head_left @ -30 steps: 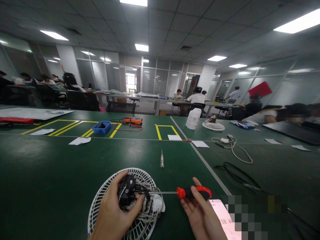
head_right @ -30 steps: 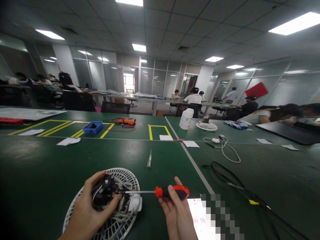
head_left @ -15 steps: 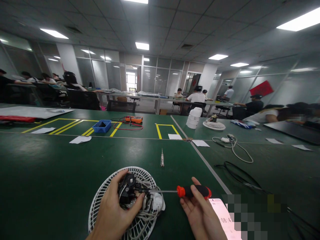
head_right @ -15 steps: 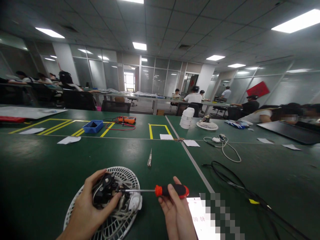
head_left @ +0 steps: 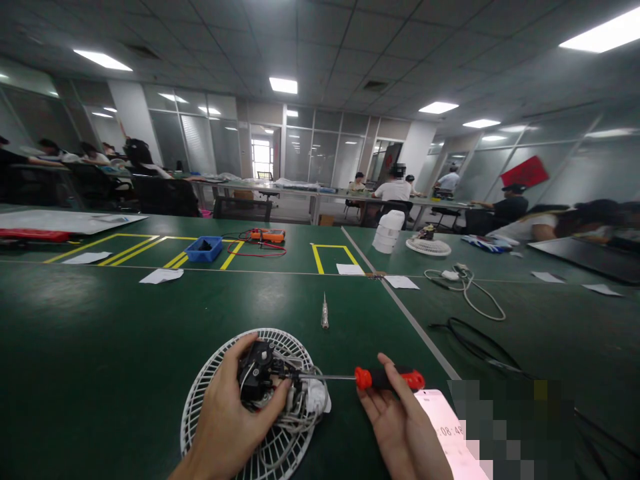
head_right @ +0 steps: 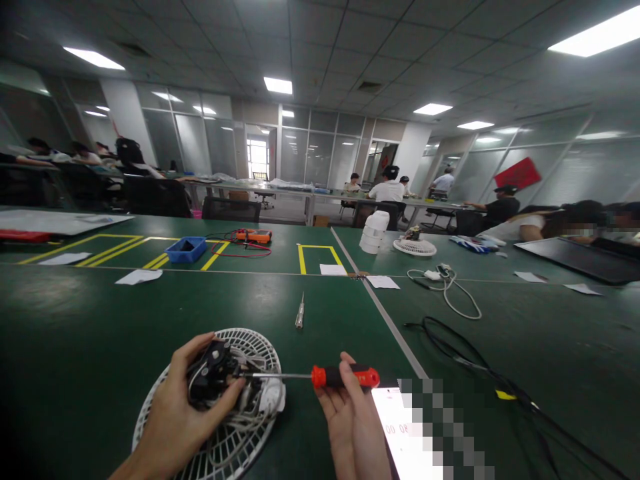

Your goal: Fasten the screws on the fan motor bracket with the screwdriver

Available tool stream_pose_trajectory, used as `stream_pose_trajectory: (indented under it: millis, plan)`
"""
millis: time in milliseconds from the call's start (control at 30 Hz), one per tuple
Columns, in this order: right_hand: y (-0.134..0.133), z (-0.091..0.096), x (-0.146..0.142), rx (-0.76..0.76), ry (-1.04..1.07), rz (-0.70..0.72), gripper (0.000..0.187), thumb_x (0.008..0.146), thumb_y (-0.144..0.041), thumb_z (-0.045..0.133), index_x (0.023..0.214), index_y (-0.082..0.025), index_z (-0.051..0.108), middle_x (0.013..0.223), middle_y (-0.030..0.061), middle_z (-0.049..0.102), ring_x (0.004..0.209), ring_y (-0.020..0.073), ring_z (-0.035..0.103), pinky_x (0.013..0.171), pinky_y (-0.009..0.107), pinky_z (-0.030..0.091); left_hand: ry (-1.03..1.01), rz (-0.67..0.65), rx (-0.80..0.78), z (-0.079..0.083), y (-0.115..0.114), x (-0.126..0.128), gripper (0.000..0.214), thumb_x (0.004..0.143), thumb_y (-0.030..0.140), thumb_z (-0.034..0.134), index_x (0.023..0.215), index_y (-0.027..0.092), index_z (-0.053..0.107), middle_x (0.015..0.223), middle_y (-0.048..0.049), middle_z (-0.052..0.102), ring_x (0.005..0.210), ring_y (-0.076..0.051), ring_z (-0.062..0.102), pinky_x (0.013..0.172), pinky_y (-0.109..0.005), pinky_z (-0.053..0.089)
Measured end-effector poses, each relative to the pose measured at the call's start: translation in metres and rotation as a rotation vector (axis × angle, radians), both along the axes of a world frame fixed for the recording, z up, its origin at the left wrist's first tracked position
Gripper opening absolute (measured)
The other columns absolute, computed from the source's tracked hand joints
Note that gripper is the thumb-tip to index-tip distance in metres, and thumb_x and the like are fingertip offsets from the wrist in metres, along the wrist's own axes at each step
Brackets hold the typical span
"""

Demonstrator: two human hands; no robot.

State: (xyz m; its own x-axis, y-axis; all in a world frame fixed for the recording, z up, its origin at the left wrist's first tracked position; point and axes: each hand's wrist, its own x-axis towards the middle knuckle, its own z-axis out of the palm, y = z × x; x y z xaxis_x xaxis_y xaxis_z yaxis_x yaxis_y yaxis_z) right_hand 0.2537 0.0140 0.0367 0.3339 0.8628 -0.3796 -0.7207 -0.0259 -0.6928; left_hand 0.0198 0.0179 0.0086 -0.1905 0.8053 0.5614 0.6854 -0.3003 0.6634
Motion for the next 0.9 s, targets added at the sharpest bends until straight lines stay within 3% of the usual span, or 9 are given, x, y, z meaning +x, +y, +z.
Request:
stream_pose_trajectory:
  millis: [200,300,433,700,900]
  plan:
    - [-0.0048,0.004,0.0004,0.039,0.027,0.06,0.081,0.061,-0.025,0.091,0.134,-0.021,0.055,0.109,0.0107,0.075,0.107,0.0271,0.071,0.095,0.041,0.056,0.012,-0.002,0.006,0.0005,-0.0002,-0.0003,0.068,0.081,0.053,0.071,0.137,0.025,0.046,0.123,-0.0093,0.067,0.111,-0.028,0.069,0.098,-0.049,0.059]
    - [-0.0064,0.0026,0.001,0.047,0.005,0.068,0.082,0.065,-0.03,0.089,0.139,-0.027,0.053,0.101,0.0059,0.076,0.102,0.0254,0.071,0.091,0.042,0.057,0.009,0.001,-0.002,0.0005,-0.0001,-0.0003,0.069,0.081,0.053,0.071,0.138,0.024,0.046,0.124,-0.01,0.067,0.112,-0.028,0.069,0.098,-0.05,0.059]
    - [-0.006,0.0024,0.0001,0.022,-0.029,0.046,0.079,0.062,-0.029,0.089,0.135,-0.028,0.057,0.097,0.0016,0.074,0.088,0.0204,0.071,0.081,0.035,0.057,0.006,0.004,-0.005,0.0008,-0.0004,0.0,0.069,0.08,0.053,0.072,0.137,0.025,0.046,0.123,-0.0094,0.068,0.111,-0.028,0.069,0.097,-0.051,0.059]
    - [-0.0054,0.0036,-0.0004,0.043,0.034,0.007,0.068,0.054,-0.015,0.087,0.118,-0.025,0.066,0.115,0.0026,0.073,0.116,0.0253,0.065,0.1,0.042,0.054,-0.013,0.003,-0.013,0.0023,-0.0018,0.001,0.068,0.08,0.052,0.072,0.136,0.025,0.046,0.123,-0.0088,0.068,0.112,-0.029,0.069,0.098,-0.05,0.059]
    - [-0.0062,-0.0019,-0.0017,0.052,-0.044,0.009,0.066,0.059,-0.021,0.091,0.12,-0.024,0.066,0.107,0.0022,0.074,0.101,0.0226,0.07,0.089,0.038,0.058,-0.007,-0.009,-0.007,0.0034,-0.0019,0.0015,0.068,0.08,0.052,0.072,0.137,0.024,0.046,0.123,-0.0094,0.068,0.11,-0.028,0.069,0.097,-0.049,0.059]
